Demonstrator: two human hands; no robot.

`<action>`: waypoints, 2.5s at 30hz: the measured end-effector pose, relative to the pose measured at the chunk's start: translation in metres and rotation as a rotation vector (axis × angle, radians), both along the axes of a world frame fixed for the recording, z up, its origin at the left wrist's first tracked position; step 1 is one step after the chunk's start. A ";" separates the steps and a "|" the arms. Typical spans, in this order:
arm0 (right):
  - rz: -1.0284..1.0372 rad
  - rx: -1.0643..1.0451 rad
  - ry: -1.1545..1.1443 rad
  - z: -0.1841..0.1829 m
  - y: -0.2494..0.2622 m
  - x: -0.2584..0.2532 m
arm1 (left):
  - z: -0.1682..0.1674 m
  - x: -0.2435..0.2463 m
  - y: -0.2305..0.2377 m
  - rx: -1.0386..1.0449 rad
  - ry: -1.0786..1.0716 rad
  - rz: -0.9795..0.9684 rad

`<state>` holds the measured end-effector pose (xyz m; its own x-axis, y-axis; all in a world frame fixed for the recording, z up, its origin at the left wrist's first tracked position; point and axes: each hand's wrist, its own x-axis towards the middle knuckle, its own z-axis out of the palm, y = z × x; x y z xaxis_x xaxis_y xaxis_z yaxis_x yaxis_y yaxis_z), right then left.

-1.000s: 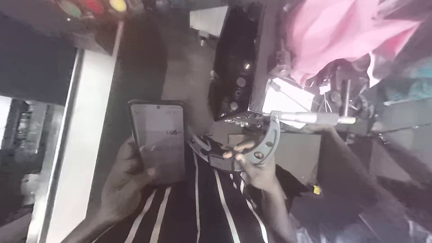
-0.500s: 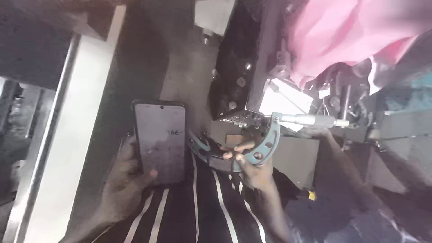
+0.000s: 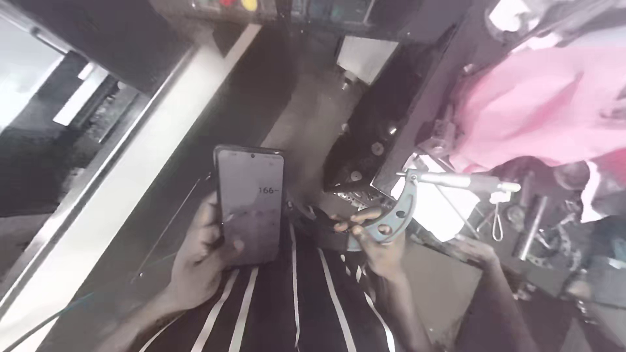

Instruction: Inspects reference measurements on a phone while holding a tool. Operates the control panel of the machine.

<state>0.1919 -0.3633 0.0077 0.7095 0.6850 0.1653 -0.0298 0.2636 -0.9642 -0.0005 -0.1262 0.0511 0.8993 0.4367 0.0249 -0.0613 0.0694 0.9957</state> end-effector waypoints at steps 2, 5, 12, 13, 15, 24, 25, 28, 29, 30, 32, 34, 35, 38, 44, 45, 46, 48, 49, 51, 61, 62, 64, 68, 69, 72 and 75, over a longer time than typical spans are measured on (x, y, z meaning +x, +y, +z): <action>0.042 0.000 0.008 0.000 -0.001 0.010 | 0.001 0.002 -0.008 -0.033 -0.018 0.029; 0.090 0.003 0.011 -0.001 0.000 0.027 | -0.002 0.004 -0.019 -0.038 -0.030 0.081; 0.187 -0.034 -0.039 0.004 0.002 0.060 | -0.012 0.012 -0.041 -0.107 -0.043 0.161; 0.202 -0.039 -0.052 0.005 0.003 0.062 | -0.012 0.013 -0.043 -0.115 -0.045 0.173; 0.236 -0.040 -0.063 0.006 0.007 0.066 | -0.014 0.015 -0.045 -0.109 -0.046 0.220; 0.178 -0.078 -0.060 -0.001 0.013 0.072 | -0.013 0.024 -0.022 -0.179 -0.042 0.145; 0.171 -0.076 -0.067 -0.001 0.016 0.071 | -0.012 0.025 -0.016 -0.190 -0.049 0.129; 0.145 -0.089 -0.090 0.003 0.027 0.066 | -0.012 0.028 0.001 -0.191 -0.072 0.087; 0.128 -0.096 -0.094 0.004 0.031 0.062 | -0.011 0.028 0.007 -0.192 -0.073 0.072; 0.103 -0.109 -0.100 0.005 0.034 0.058 | -0.011 0.027 0.013 -0.193 -0.072 0.056; 0.061 -0.131 -0.111 0.003 0.040 0.052 | -0.009 0.025 0.026 -0.192 -0.063 0.036; 0.026 -0.144 -0.113 0.003 0.046 0.047 | -0.008 0.024 0.038 -0.196 -0.050 0.023; 0.009 -0.166 -0.121 0.002 0.048 0.044 | -0.008 0.023 0.045 -0.187 -0.041 0.009; -0.024 -0.199 -0.119 0.005 0.057 0.032 | -0.007 0.020 0.063 -0.149 0.004 -0.014; -0.129 -0.123 -0.041 0.011 0.081 0.006 | -0.005 0.018 0.091 -0.012 0.117 0.040; -0.145 -0.121 -0.050 0.011 0.082 0.003 | -0.005 0.019 0.095 -0.032 0.112 0.028; -0.159 -0.124 -0.052 0.011 0.084 0.001 | -0.005 0.020 0.099 -0.089 0.100 0.017; -0.183 -0.134 -0.058 0.012 0.086 -0.005 | -0.007 0.022 0.108 -0.184 0.028 -0.089; -0.199 -0.149 -0.067 0.013 0.087 -0.009 | -0.008 0.023 0.113 -0.198 -0.005 -0.136; -0.223 -0.152 -0.074 0.014 0.092 -0.016 | -0.007 0.023 0.122 -0.183 -0.020 -0.170; -0.297 -0.163 -0.074 0.012 0.094 -0.033 | 0.003 0.038 0.140 -0.169 0.049 -0.213; -0.296 -0.167 -0.077 0.012 0.094 -0.035 | 0.003 0.039 0.143 -0.161 0.034 -0.222; -0.303 -0.156 -0.072 0.012 0.093 -0.037 | 0.005 0.043 0.145 -0.160 0.012 -0.207; -0.309 -0.191 -0.110 0.018 0.094 -0.036 | 0.010 0.053 0.142 -0.085 -0.013 -0.186; -0.303 -0.202 -0.121 0.020 0.094 -0.035 | 0.010 0.055 0.140 -0.096 -0.022 -0.172; -0.281 -0.178 -0.122 0.020 0.093 -0.033 | 0.010 0.059 0.134 -0.156 -0.021 -0.146; -0.288 -0.176 -0.115 0.018 0.090 -0.036 | 0.007 0.057 0.128 -0.155 0.026 -0.147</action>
<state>0.1560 -0.2736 0.0257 0.8614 0.4844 0.1524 0.1326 0.0751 -0.9883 0.0568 0.0023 0.0581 0.9529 0.2978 -0.0567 -0.0134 0.2284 0.9735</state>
